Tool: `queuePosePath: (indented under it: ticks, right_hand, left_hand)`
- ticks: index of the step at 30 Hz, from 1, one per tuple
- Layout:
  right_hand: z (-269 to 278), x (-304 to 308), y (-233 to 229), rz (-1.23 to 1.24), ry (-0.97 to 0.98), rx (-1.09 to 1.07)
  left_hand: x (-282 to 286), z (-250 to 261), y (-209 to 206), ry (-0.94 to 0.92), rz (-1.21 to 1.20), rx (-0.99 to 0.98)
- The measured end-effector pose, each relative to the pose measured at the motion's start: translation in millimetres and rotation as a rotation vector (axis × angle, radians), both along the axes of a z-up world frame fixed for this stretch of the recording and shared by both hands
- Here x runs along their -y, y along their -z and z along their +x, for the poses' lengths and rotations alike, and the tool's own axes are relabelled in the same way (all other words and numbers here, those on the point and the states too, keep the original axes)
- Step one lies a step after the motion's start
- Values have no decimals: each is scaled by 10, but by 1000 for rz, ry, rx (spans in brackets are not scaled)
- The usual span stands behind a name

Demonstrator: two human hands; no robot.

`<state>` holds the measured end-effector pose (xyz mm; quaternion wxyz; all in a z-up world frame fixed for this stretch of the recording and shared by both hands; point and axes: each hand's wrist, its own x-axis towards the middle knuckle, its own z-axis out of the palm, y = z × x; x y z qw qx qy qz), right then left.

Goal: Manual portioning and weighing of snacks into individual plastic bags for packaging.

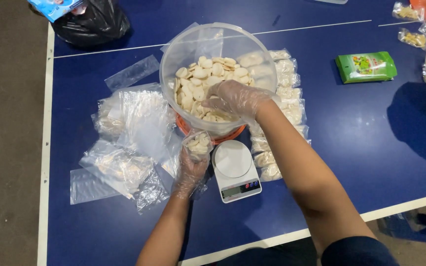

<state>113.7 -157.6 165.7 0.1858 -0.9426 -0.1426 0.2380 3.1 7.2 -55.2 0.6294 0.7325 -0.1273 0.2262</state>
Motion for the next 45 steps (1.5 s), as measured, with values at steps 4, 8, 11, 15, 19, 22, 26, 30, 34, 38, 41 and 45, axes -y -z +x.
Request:
queuePosePath:
  ticks: [4,8,11,15,19,22,26,30,34,38,41,45]
  right_hand:
    - [35,3,5,14,50,60]
    - [-56,-57,-269,-1235,-952,546]
    - [85,168,244,-877,-803,925]
    - [162,117,322,14,13,248]
    - [560,145,932,-95,168,173]
    - [406,-2,631,-146,239,121]
    - [44,-54,-39,67,231,226]
    - [-23,-87,-272,189,184,298]
    - [-217,-15,-383,378,180,341]
    - [-355,209,40,533,-285,1007]
    - [-773,130,11,507,-96,972]
    - [-1186,22,-18,584,-63,840]
  left_hand:
    - [32,10,0,-9,6,19]
    - [91,-14,27,-25,26,31]
    - [72,-13,-64,-44,43,39]
    - [44,-26,-124,-50,45,36]
    - [67,-13,-105,-34,22,57]
    - [54,14,-56,-32,9,56]
    - [30,39,69,-22,-8,50]
    - [-23,23,98,-35,-22,51]
    - [-12,0,175,88,-31,60]
    - [33,10,153,91,-83,99]
    - [73,20,244,27,-63,142]
    - [36,-37,-168,83,-16,65]
